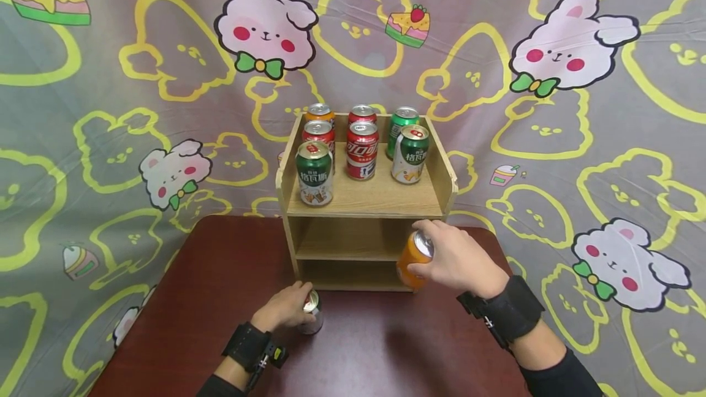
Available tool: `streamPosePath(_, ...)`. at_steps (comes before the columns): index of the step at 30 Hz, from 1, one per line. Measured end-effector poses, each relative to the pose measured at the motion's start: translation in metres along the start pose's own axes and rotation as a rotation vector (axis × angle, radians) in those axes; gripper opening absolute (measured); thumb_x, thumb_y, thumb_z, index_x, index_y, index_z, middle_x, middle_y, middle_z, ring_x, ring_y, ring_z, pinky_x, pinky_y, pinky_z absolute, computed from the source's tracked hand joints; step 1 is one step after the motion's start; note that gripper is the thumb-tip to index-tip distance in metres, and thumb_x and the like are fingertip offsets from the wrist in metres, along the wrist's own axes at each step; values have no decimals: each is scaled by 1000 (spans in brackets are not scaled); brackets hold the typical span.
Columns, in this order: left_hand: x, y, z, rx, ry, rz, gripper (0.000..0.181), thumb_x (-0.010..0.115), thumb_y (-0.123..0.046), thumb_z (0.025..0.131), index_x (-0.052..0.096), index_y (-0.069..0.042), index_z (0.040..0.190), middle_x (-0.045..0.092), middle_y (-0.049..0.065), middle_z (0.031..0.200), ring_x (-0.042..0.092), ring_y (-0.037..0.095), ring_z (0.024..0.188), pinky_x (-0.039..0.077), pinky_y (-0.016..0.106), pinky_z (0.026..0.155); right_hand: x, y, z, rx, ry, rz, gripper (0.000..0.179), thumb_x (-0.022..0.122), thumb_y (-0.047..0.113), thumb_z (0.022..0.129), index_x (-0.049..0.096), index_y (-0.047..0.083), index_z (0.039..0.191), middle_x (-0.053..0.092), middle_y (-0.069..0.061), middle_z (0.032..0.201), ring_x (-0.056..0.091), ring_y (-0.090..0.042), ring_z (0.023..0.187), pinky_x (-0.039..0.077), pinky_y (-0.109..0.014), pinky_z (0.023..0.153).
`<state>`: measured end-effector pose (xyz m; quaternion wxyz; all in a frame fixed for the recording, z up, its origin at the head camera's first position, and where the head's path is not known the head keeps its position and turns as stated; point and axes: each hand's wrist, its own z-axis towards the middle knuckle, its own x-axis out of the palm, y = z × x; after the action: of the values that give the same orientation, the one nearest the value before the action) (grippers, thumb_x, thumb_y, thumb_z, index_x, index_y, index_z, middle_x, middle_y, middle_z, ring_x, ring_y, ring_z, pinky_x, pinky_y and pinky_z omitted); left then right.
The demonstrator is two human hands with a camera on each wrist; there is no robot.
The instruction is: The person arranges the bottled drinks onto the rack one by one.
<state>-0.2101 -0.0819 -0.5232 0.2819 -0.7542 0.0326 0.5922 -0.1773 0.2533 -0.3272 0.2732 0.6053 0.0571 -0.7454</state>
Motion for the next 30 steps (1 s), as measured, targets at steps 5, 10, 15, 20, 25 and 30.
streamPosePath(5, 0, 1, 1, 5, -5, 6, 68, 81, -32, 73, 52, -1, 126, 55, 18, 107, 58, 35, 96, 48, 45, 79, -11, 4, 10, -18, -22, -3, 63, 86, 32, 63, 57, 7, 113, 61, 1, 91, 58, -13, 76, 49, -32, 66)
streamPosePath(10, 0, 1, 1, -4, 2, -4, 67, 81, -32, 73, 52, -2, 125, 55, 17, 107, 57, 34, 95, 48, 45, 79, -20, 8, 17, -11, 8, 26, 64, 85, 34, 66, 56, 6, 116, 60, 1, 93, 57, -12, 76, 49, -31, 65)
streamPosePath(15, 0, 1, 2, -15, 17, -11, 69, 81, -32, 73, 51, -1, 127, 55, 17, 108, 57, 34, 96, 47, 45, 80, -28, 11, 25, -15, 13, 22, 66, 85, 34, 67, 55, 4, 118, 61, 0, 94, 58, -13, 77, 49, -33, 67)
streamPosePath(20, -1, 1, 2, -28, 24, -19, 70, 81, -32, 73, 51, -1, 129, 54, 19, 113, 56, 36, 101, 47, 46, 83, -35, 13, 32, -43, -10, 2, 65, 86, 33, 65, 55, 6, 116, 60, 0, 91, 57, -14, 75, 48, -33, 66)
streamPosePath(25, 0, 1, 2, -20, 10, -17, 68, 82, -31, 72, 52, -2, 126, 55, 17, 109, 57, 35, 98, 47, 46, 81, -42, 13, 38, -40, -9, -3, 65, 85, 33, 67, 54, 8, 118, 60, -1, 93, 57, -15, 76, 48, -34, 66)
streamPosePath(30, 1, 1, 4, -18, 8, -6, 69, 82, -33, 72, 52, -3, 126, 55, 16, 108, 57, 34, 97, 47, 45, 80, -47, 14, 43, -24, -2, -6, 65, 84, 34, 69, 54, 5, 118, 60, -2, 95, 57, -17, 79, 48, -36, 67)
